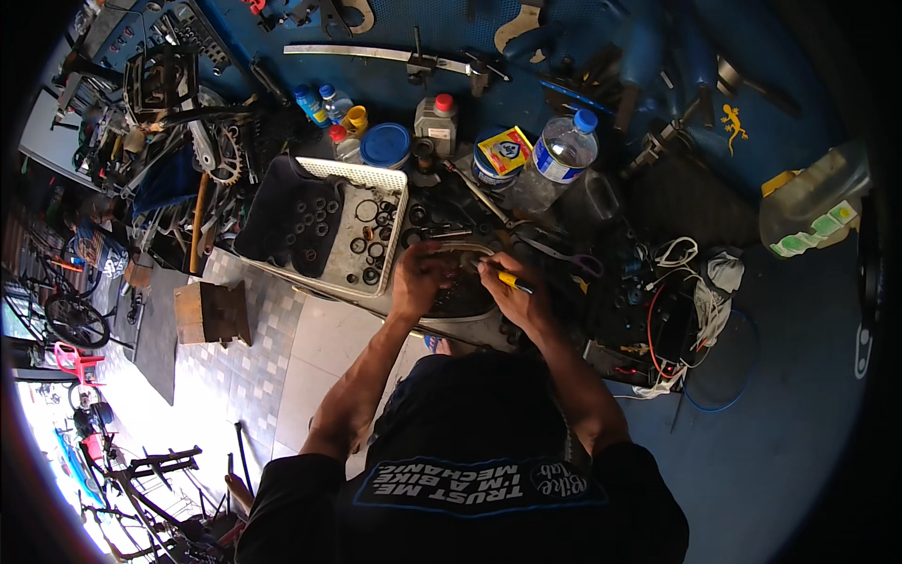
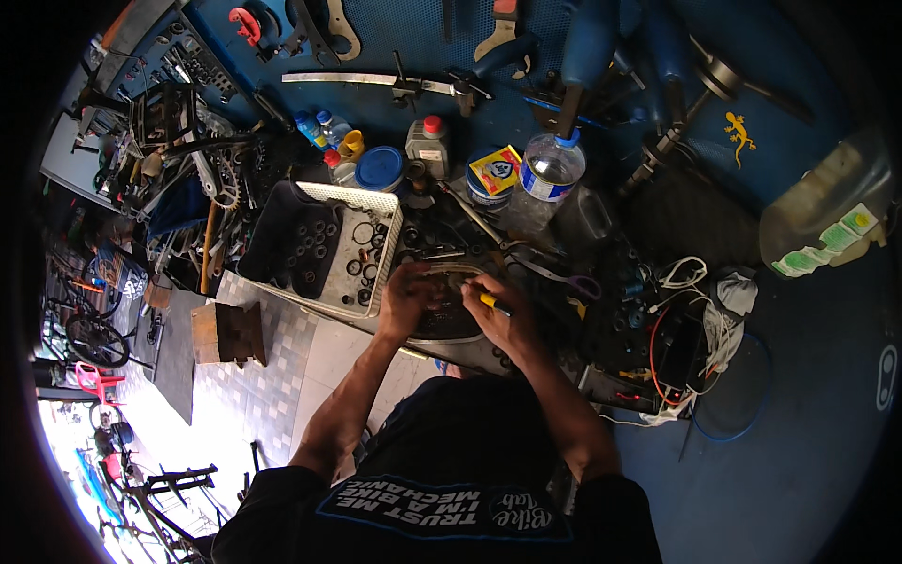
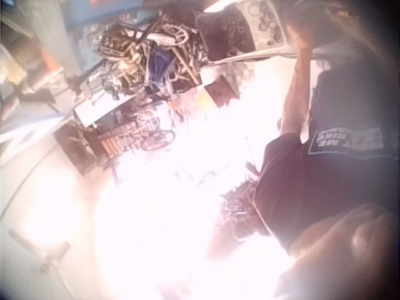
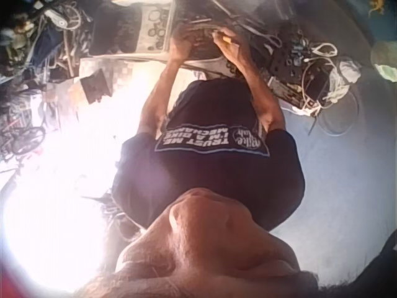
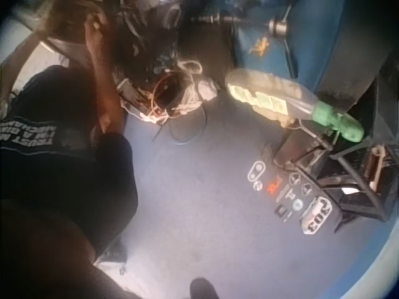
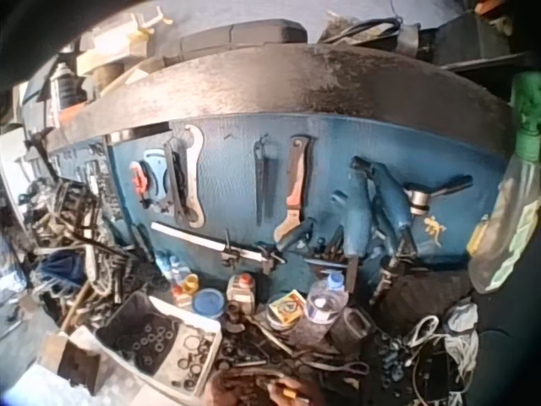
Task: The person repeatedly picks small bicycle parts from a white basket, scrubs them with a yellow brush in a metal basin of dark liquid, and returns them to the basket. The process is repeated for multiple small components throughout the clip.
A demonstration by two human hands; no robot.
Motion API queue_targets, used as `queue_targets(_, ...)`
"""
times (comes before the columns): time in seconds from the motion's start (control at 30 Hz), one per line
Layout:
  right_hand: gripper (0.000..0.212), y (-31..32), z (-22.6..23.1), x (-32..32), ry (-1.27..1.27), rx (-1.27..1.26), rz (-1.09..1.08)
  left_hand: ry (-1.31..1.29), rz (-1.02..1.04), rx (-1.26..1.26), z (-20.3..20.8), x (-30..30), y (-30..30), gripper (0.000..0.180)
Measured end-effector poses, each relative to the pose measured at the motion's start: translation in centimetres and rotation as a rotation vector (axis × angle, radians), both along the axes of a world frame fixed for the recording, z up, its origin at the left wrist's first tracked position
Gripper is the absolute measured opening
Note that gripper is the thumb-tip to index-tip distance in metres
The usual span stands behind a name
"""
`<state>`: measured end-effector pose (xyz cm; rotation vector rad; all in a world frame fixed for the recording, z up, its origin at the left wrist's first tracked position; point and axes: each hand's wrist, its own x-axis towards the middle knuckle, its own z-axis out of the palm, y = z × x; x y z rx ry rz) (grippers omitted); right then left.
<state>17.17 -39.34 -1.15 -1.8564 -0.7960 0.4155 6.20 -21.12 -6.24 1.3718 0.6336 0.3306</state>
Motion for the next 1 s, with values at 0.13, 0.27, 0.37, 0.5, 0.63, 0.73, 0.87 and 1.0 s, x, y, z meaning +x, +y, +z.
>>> queue_targets(0.13,0.018,1.0,2.0,-1.1,-0.057,0.029,0.020,0.115,-0.135,0.332,1.9,0.3,-0.2,0.046)
queue_targets(0.27,0.019,0.0,-0.2,0.5,-0.040,0.000,0.011,0.054,-0.080,0.208,1.0,0.0,0.0,0.045)
queue_targets(0.37,0.020,1.4,5.0,-1.2,-0.074,0.041,0.034,0.104,-0.092,0.233,1.6,0.0,-0.3,0.039)
queue_targets(0.5,0.019,-0.3,-0.2,0.3,0.000,0.033,-0.009,0.047,-0.075,0.135,2.7,0.4,0.3,0.031)
queue_targets(0.63,0.018,-0.9,0.0,0.7,0.047,0.037,0.019,0.011,-0.090,0.018,0.4,0.2,1.2,0.026)
queue_targets(0.73,0.018,-1.4,-0.4,0.4,-0.075,-0.047,0.101,0.032,-0.147,0.036,-0.1,0.3,1.2,0.023)
queue_targets(0.87,0.020,-2.1,-1.9,0.6,-0.303,-0.145,0.175,0.136,-0.218,-0.085,0.7,0.3,1.2,0.022)
queue_targets(1.0,0.021,-2.4,-2.5,0.3,-0.558,-0.132,0.169,0.066,-0.215,-0.194,-0.3,-0.5,1.2,0.026)
